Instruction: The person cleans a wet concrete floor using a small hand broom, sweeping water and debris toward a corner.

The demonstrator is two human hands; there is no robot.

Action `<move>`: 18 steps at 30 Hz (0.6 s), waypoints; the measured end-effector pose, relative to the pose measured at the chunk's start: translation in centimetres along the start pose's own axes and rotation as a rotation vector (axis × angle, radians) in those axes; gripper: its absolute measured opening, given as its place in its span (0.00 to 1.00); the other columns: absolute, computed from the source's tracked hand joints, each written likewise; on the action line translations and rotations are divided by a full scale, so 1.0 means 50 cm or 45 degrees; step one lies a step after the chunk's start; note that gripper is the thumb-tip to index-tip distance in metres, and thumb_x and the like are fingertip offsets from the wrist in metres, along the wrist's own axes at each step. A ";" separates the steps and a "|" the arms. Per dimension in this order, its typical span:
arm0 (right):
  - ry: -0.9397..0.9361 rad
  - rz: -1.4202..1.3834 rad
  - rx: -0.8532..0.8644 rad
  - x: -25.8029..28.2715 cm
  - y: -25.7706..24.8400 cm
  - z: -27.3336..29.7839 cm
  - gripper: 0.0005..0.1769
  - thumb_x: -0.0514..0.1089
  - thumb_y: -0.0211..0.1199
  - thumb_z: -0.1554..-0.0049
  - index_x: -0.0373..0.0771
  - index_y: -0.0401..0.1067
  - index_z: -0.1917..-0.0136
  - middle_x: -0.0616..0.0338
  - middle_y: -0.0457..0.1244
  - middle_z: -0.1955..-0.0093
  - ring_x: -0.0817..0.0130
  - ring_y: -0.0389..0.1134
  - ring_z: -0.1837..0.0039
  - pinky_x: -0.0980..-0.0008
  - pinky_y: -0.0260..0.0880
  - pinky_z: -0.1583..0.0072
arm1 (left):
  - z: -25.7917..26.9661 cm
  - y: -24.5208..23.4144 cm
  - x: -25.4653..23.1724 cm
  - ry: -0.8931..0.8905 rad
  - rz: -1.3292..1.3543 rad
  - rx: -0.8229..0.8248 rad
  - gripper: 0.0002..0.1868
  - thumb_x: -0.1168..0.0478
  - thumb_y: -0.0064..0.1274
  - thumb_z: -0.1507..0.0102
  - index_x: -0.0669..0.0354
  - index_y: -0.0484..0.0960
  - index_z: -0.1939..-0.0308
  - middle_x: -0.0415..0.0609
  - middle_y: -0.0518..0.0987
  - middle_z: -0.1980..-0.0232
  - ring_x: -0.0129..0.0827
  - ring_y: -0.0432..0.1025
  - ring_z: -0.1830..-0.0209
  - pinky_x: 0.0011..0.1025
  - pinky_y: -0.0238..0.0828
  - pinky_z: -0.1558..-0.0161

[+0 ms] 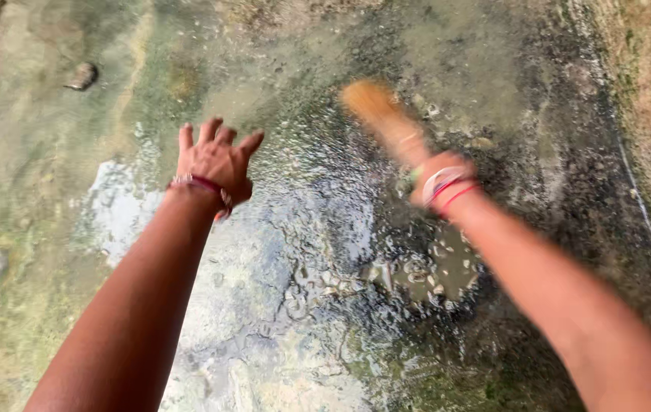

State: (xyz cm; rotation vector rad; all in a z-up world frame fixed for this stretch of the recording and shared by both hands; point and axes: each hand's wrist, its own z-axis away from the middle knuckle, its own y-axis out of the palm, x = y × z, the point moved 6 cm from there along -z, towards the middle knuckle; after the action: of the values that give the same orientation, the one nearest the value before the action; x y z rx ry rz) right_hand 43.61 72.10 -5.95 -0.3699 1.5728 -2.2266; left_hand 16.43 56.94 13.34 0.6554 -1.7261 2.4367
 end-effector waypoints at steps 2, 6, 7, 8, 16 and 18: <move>0.160 -0.149 -0.088 -0.084 -0.043 -0.039 0.47 0.54 0.66 0.49 0.57 0.54 0.19 0.41 0.69 0.44 0.45 0.73 0.42 0.51 0.73 0.42 | 0.016 0.028 0.029 -0.023 -0.030 0.066 0.43 0.59 0.54 0.40 0.29 0.56 0.22 0.53 0.62 0.24 0.44 0.46 0.20 0.58 0.36 0.25; 0.034 -0.151 -0.080 0.020 0.034 -0.063 0.39 0.58 0.70 0.52 0.45 0.64 0.30 0.44 0.69 0.46 0.51 0.74 0.45 0.58 0.75 0.44 | 0.028 0.060 0.070 -0.122 -0.053 0.112 0.44 0.60 0.52 0.39 0.27 0.52 0.22 0.50 0.59 0.22 0.44 0.45 0.20 0.58 0.38 0.26; -0.012 -0.192 -0.128 0.092 0.055 -0.067 0.31 0.59 0.73 0.54 0.43 0.76 0.41 0.45 0.70 0.47 0.53 0.74 0.45 0.60 0.75 0.44 | 0.030 0.060 0.078 -0.179 -0.022 0.127 0.45 0.62 0.52 0.40 0.27 0.53 0.21 0.50 0.61 0.22 0.43 0.46 0.18 0.56 0.40 0.25; 0.210 -0.399 0.017 0.147 0.088 -0.064 0.18 0.55 0.61 0.41 0.43 0.81 0.47 0.49 0.71 0.49 0.56 0.74 0.44 0.59 0.77 0.44 | 0.025 0.056 0.072 -0.179 -0.023 0.124 0.45 0.62 0.52 0.40 0.27 0.53 0.21 0.50 0.61 0.22 0.43 0.46 0.18 0.56 0.40 0.25; -0.753 -0.077 0.107 0.328 0.074 0.151 0.19 0.48 0.67 0.55 0.45 0.80 0.49 0.47 0.70 0.46 0.50 0.72 0.43 0.54 0.74 0.42 | -0.036 -0.026 -0.028 -0.015 0.054 -0.023 0.43 0.61 0.51 0.39 0.30 0.55 0.21 0.52 0.64 0.24 0.44 0.47 0.19 0.58 0.36 0.24; -0.340 -0.090 0.207 0.182 0.068 0.079 0.21 0.54 0.68 0.55 0.44 0.80 0.50 0.45 0.69 0.47 0.50 0.74 0.44 0.55 0.76 0.43 | -0.031 -0.017 -0.016 -0.021 0.043 0.013 0.43 0.59 0.52 0.39 0.30 0.56 0.21 0.51 0.65 0.25 0.43 0.47 0.18 0.58 0.38 0.23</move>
State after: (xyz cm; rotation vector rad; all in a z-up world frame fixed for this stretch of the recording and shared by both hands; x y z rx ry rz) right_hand 37.76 63.62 -7.88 -0.6528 1.2501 -2.2300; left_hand 16.96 58.81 13.36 0.6552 -1.7457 2.4709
